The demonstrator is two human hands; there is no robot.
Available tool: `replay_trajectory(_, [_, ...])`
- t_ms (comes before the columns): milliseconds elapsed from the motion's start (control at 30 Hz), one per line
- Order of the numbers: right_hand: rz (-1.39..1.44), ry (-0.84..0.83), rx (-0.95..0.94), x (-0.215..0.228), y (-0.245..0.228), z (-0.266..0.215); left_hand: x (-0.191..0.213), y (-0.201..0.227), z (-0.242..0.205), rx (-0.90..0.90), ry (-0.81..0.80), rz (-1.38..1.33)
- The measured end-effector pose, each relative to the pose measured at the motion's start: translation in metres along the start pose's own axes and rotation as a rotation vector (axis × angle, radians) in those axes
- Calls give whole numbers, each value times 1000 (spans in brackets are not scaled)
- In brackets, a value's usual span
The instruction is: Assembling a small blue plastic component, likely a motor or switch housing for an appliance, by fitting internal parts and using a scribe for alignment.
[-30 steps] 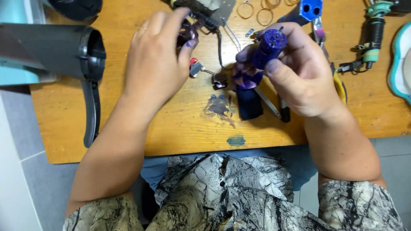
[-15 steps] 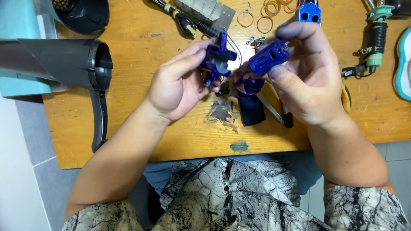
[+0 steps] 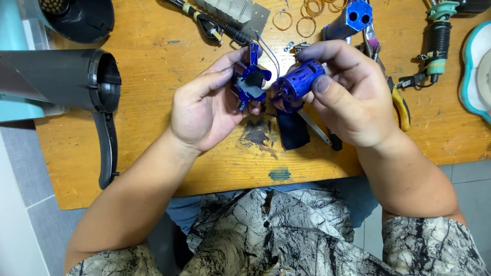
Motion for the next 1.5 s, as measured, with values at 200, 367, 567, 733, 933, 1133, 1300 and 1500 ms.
replay_trajectory(200, [279, -43, -113, -8, 1, 2, 1, -2, 1, -11, 21, -3])
replay_trajectory(367, [250, -91, -103, -10, 1, 5, 3, -10, 2, 24, -33, -11])
replay_trajectory(567, [-453, -14, 183, -11, -22, -4, 4, -9, 2, -31, -10, 39])
replay_trajectory(733, [-571, 3, 311, -15, -22, -6, 1, -6, -1, -148, -12, 18])
replay_trajectory(933, [-631, -28, 399, -22, -24, -2, -11, -6, -9, -186, 6, 200])
replay_trajectory(1133, [-659, 7, 367, -17, -21, -4, -17, -3, -13, -323, -47, 484])
replay_trajectory(1300, [-670, -2, 349, -14, -18, 1, -27, 3, -16, -338, -33, 642])
replay_trajectory(1500, [-829, -141, 480, -19, -28, 1, -36, 4, -18, -279, -52, 713])
Point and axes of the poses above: each hand's wrist, its own z-axis towards the middle knuckle, its own x-axis out of the back of the hand, y = z × x, the point moved 5 cm from there along z, towards the middle knuckle, and after that the axes turned 7 degrees about -z, right-handed, at the moved point
